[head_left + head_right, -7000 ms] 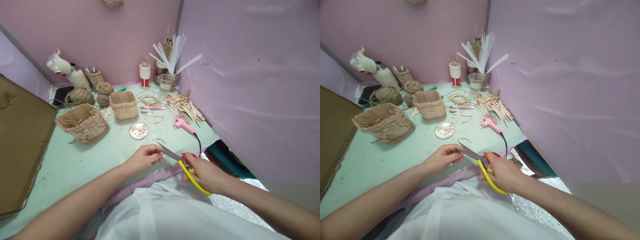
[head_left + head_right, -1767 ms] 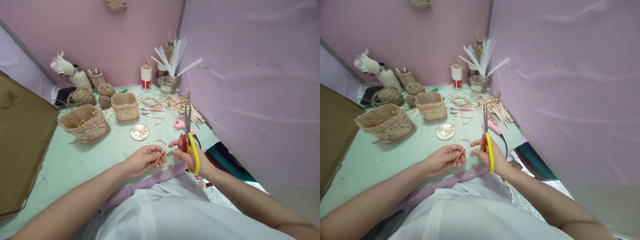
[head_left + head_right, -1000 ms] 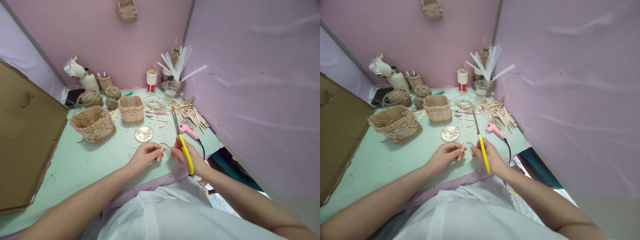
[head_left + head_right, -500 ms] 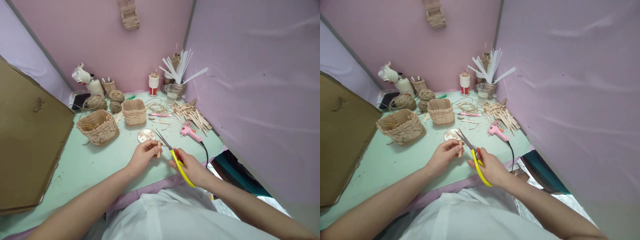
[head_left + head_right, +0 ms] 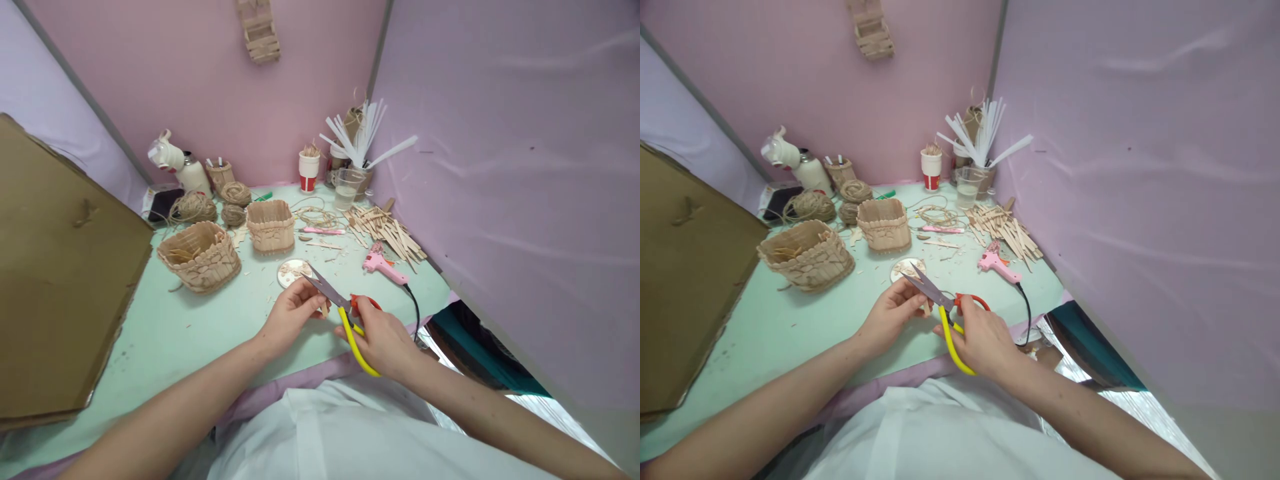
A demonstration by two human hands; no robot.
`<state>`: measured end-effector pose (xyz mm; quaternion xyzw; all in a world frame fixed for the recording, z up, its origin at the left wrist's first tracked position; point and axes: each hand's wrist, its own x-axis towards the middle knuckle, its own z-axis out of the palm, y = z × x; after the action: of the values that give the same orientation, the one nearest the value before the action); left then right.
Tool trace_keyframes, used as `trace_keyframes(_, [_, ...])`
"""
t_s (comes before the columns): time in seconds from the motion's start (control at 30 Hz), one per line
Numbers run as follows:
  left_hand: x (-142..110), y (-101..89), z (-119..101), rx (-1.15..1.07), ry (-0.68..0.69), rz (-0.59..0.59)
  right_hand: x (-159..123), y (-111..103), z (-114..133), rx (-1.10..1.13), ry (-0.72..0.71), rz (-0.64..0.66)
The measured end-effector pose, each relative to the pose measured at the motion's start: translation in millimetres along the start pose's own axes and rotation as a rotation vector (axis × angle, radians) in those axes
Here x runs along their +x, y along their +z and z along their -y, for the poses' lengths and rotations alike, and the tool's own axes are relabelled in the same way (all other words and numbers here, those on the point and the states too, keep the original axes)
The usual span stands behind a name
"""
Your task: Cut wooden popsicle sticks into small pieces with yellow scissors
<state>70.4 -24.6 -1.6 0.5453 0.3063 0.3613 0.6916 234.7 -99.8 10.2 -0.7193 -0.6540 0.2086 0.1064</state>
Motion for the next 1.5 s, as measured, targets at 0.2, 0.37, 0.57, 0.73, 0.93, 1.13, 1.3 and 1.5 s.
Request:
trace_keyframes(0.2, [-1.4,0.6,0.2,0.008,0.015,0.016,0.1,0.6,-1.0,-0.003,-0.022,-0.005])
trace_keyframes(0.37, [-1.2,1.4,0.0,0.019,0.001,-0.005,-0.7,-1.2,1.5,-0.014,-0.006,-0.002])
trace_keyframes(0.57, [-0.7,0.6,2.5,0.000,0.000,-0.014,-1.3,-2.2,2.4,-0.028,-0.012,-0.005])
trace_keyframes(0.73, [-1.0,0.4,3.6,-0.016,0.002,-0.006,-1.5,-2.2,2.4,-0.039,-0.025,-0.003])
trace_keyframes(0.93, [-0.5,1.1,4.3,-0.021,-0.007,-0.005,-2.8,-4.0,4.5,-0.051,-0.012,0.011])
trace_keyframes(1.13, [0.3,1.7,4.7,-0.043,-0.018,0.023,-2.8,0.2,-0.6,-0.004,-0.027,0.022])
trace_keyframes(1.3, [1.1,1.6,5.2,-0.056,-0.032,0.011,-1.5,3.4,-5.7,0.258,-0.028,0.081])
trace_keyframes(1.5, [2.1,2.6,4.6,-0.074,-0.052,-0.014,0.3,-8.0,-4.3,0.550,-0.026,0.142])
